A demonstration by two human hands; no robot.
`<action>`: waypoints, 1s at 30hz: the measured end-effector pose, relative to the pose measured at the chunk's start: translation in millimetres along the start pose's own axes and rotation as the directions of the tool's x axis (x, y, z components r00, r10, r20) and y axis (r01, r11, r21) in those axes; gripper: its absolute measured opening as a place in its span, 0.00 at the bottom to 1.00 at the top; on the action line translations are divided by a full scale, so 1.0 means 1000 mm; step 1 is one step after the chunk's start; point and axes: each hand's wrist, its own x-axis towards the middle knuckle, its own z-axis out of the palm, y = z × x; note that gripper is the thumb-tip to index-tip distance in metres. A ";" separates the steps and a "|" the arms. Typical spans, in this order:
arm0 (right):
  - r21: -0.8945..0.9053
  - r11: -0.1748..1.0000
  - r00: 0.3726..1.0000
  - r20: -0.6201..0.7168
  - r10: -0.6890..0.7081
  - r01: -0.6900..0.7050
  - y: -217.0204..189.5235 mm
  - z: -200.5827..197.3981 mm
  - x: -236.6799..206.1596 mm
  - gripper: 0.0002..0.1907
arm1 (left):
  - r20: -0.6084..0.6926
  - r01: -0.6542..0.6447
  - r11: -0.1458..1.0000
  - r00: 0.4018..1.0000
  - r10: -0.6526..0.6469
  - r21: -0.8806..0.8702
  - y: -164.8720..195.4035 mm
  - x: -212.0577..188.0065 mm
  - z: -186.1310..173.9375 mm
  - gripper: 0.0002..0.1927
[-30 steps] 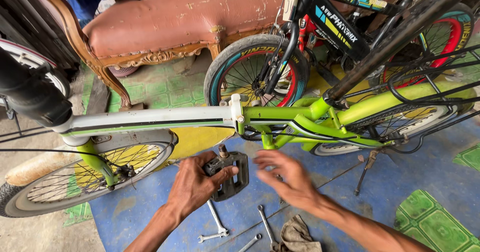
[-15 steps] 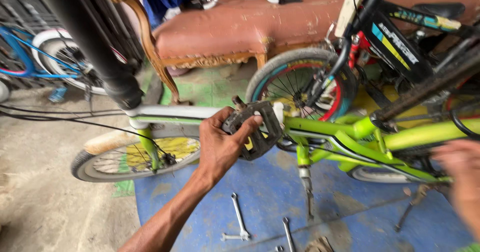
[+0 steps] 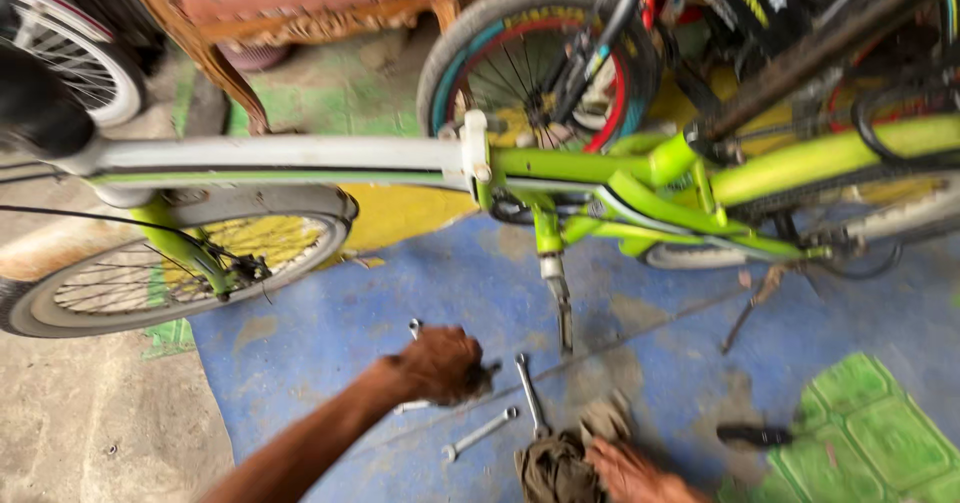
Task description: The person lubricates and installs a bicycle pedal onto the crank arm of a green bicycle. They apply lubricant to the pedal spindle, thread it into the crank, and tighten it with a wrench.
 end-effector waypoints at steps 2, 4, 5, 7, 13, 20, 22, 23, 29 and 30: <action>0.081 0.996 0.998 -0.051 0.049 -0.045 -0.019 -0.004 0.011 0.29 | 0.158 0.110 0.994 0.982 -0.106 -0.016 -0.003 0.035 0.035 0.22; 0.124 0.992 0.998 -0.065 0.024 -0.015 -0.030 -0.008 0.022 0.27 | 0.218 0.185 0.974 0.964 -0.153 -0.131 -0.008 0.051 0.064 0.25; 0.130 0.991 0.998 -0.066 -0.006 0.015 -0.035 -0.015 0.025 0.26 | 0.159 0.219 0.956 0.969 -0.190 -0.195 -0.004 0.056 0.076 0.29; 0.155 0.987 0.996 -0.076 -0.040 0.052 -0.040 -0.029 0.039 0.23 | 0.172 0.258 0.925 0.961 -0.216 -0.280 0.011 0.056 0.091 0.32; 0.206 0.916 0.934 -0.176 -0.310 0.343 -0.017 -0.017 0.033 0.17 | 0.348 0.449 0.804 0.880 -0.323 -0.390 0.038 0.045 0.088 0.26; 0.270 0.837 0.856 0.075 -0.511 0.476 0.008 -0.036 0.034 0.15 | -0.174 0.336 0.911 0.908 -0.381 -0.237 0.045 0.050 0.100 0.11; 0.223 0.911 0.855 0.324 -0.405 0.347 0.000 -0.053 0.035 0.15 | -0.302 0.324 0.910 0.868 -0.394 -0.258 0.047 0.055 0.097 0.19; 0.171 0.926 0.829 0.412 -0.379 0.338 -0.003 -0.059 0.035 0.15 | -0.164 0.304 0.914 0.921 -0.354 -0.268 0.046 0.059 0.093 0.22; 0.177 0.949 0.914 0.270 -0.303 0.262 0.003 -0.083 0.052 0.19 | 0.234 -0.027 0.970 0.968 0.085 -0.240 0.039 0.074 0.041 0.35; 0.233 0.930 0.900 0.267 -0.344 0.286 0.005 -0.087 0.064 0.21 | 0.168 -0.090 0.980 0.978 0.120 -0.176 0.040 0.071 0.026 0.29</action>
